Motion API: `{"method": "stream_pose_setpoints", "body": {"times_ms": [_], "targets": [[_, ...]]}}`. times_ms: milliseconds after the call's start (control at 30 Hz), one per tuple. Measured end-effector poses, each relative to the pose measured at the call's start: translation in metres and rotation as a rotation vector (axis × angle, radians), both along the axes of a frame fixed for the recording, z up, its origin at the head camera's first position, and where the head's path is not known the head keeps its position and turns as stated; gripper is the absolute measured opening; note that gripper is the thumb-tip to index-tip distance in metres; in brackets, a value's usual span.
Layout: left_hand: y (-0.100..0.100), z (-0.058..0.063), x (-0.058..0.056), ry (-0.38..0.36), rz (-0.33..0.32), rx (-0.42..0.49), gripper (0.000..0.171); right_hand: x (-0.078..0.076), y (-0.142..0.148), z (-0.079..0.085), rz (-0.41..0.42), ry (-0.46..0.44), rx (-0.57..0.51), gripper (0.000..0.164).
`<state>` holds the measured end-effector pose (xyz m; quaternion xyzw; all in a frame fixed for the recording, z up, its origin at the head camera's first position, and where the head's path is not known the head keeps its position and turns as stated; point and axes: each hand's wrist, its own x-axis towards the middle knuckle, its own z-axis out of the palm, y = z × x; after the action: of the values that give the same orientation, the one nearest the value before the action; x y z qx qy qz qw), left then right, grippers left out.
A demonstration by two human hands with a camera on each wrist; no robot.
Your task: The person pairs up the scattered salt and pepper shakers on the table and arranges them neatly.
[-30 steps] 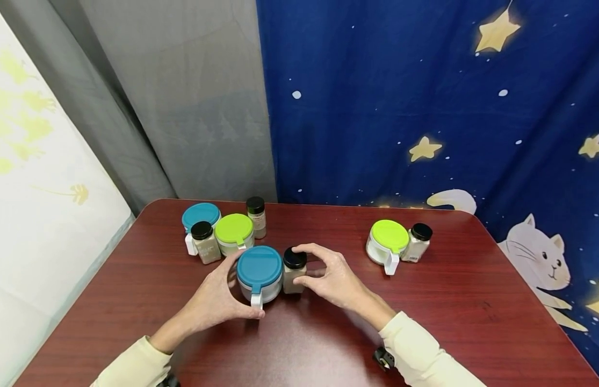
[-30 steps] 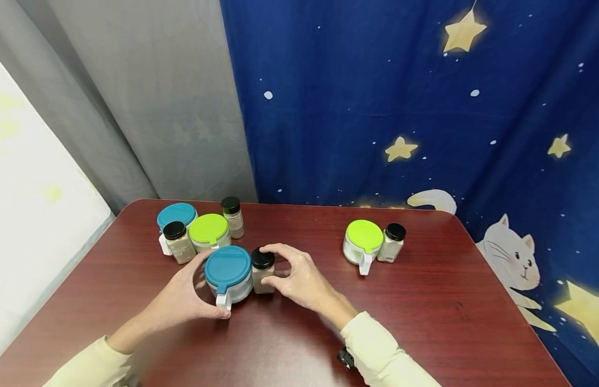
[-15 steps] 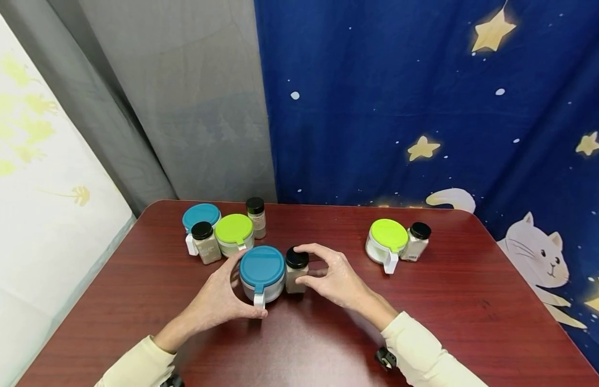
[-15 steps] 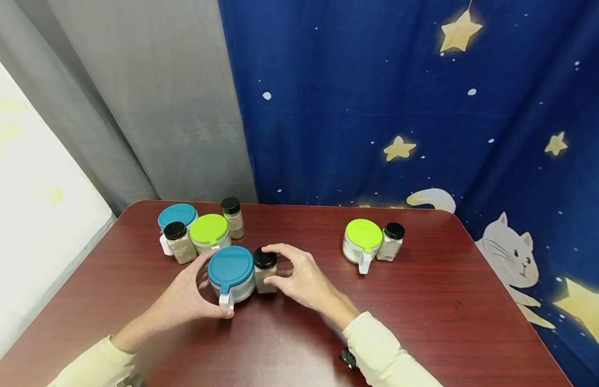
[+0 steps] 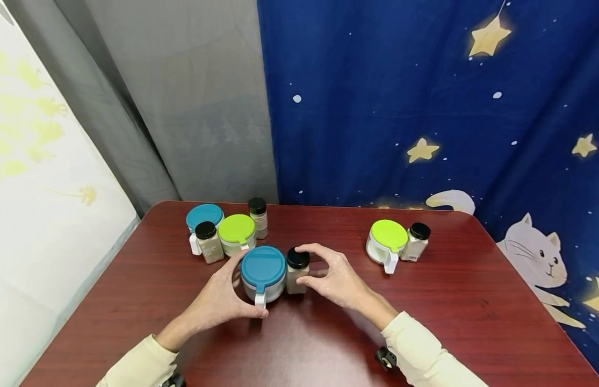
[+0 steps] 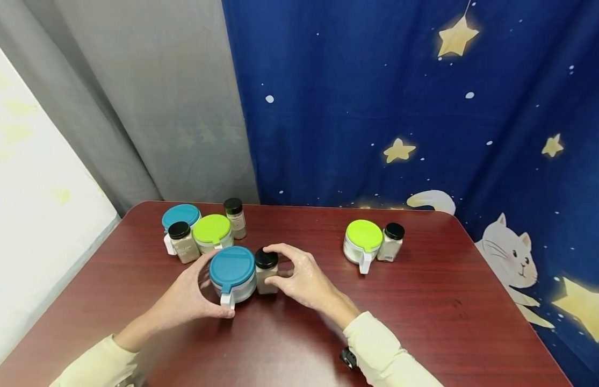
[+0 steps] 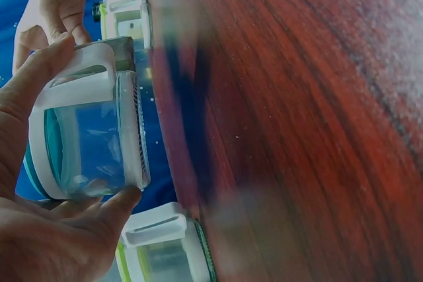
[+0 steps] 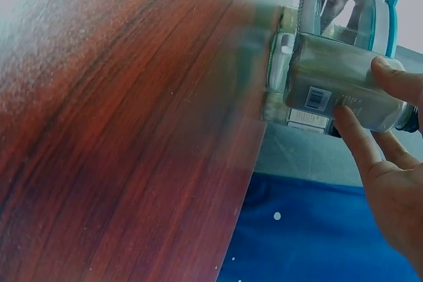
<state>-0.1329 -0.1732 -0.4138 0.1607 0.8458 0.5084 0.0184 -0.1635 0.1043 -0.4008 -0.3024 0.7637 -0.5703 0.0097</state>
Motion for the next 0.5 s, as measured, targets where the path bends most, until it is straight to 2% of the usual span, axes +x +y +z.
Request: {"method": "stream_pose_setpoints", "body": {"times_ms": [167,367,500], "targets": [[0.001,0.0,0.001,-0.001,0.006,-0.001,0.12,0.003,-0.002,0.007,-0.009,0.002,0.008,0.057],[0.004,0.001,0.0,0.012,0.017,-0.003,0.121,0.015,-0.002,0.027,-0.018,-0.001,0.007,0.053],[0.005,0.0,0.0,0.007,0.003,0.023,0.121,0.018,-0.002,0.028,-0.017,0.001,0.008,0.053]]}}
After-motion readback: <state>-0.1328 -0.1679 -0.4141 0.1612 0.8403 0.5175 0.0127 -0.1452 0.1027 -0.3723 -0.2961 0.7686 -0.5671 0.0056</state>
